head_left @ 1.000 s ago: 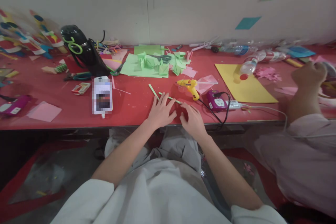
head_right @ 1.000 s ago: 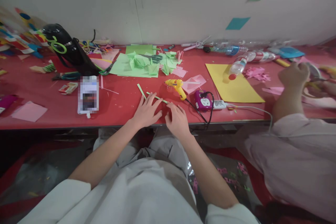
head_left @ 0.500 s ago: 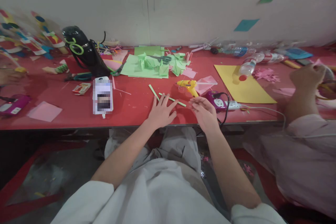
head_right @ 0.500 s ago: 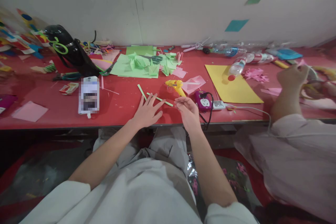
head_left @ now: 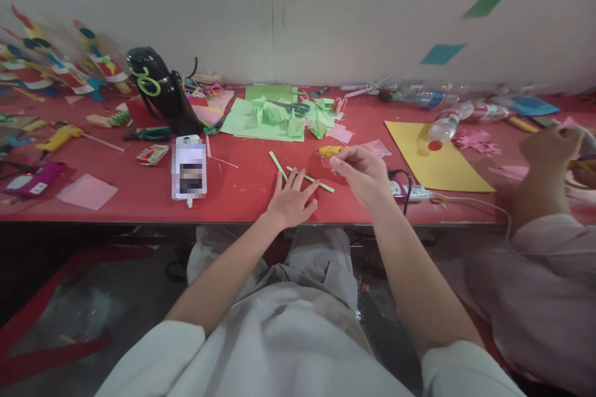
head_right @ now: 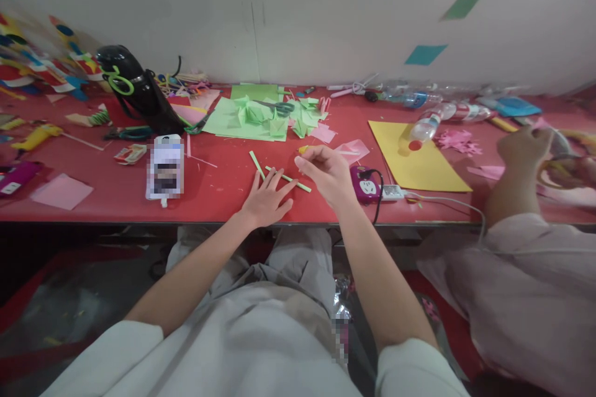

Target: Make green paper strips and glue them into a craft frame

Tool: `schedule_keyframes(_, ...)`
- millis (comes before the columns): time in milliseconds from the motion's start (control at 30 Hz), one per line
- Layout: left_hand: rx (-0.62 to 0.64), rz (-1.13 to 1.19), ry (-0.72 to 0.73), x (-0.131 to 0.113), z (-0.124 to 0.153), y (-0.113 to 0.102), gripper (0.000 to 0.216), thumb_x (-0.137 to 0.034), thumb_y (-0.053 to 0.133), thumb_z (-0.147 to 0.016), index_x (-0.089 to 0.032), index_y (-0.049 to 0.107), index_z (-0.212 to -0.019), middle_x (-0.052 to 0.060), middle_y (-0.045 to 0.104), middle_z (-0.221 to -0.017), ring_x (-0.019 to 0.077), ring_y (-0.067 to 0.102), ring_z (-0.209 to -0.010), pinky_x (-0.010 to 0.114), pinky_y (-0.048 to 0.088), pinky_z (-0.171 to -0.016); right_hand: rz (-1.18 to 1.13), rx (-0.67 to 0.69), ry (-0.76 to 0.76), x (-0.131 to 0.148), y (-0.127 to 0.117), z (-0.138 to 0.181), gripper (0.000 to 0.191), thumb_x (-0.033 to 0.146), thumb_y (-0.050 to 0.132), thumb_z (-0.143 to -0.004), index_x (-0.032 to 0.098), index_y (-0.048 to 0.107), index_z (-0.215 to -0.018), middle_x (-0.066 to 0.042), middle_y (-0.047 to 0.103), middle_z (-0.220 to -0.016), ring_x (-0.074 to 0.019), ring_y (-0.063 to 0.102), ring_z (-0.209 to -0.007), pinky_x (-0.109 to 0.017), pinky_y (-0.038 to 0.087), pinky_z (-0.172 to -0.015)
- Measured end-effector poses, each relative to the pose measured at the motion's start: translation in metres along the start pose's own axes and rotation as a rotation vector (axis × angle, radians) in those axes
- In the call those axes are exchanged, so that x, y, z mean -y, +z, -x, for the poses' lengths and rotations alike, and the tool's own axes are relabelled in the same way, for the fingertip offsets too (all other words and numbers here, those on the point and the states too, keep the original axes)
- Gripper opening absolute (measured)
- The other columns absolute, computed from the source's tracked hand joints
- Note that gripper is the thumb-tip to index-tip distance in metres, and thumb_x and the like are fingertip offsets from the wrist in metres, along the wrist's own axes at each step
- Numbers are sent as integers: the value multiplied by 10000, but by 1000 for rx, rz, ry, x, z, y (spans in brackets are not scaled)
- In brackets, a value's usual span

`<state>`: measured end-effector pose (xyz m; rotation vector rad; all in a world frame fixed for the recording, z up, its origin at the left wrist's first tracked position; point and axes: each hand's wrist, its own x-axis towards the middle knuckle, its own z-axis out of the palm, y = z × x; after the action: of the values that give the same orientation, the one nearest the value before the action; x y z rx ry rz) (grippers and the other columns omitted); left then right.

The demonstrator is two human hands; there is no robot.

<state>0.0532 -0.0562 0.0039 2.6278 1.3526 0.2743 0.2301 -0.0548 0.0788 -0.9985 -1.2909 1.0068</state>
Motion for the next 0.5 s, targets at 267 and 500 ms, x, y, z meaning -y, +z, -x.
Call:
schedule_keyframes(267,-40,-35,0,-1,2,3,557,-463,433,-983,-282,413,-1509,119,284,-1630,353,178,-1522,666,102,-1194,-206,265,212,-41,14,-21,451,631,691,-789,237,478,-729,12,509,-699,-144,524,-633,-291,477,-571)
schedule_keyframes(500,-11,-36,1,-1,1,0,546,-453,456,-974,-272,447,-1489,147,277,-1628,374,182,-1518,681,104,-1188,-239,257,264,-53,11,-19,411,621,512,-866,268,355,-725,13,386,-664,-172,415,-571,-327,424,-539)
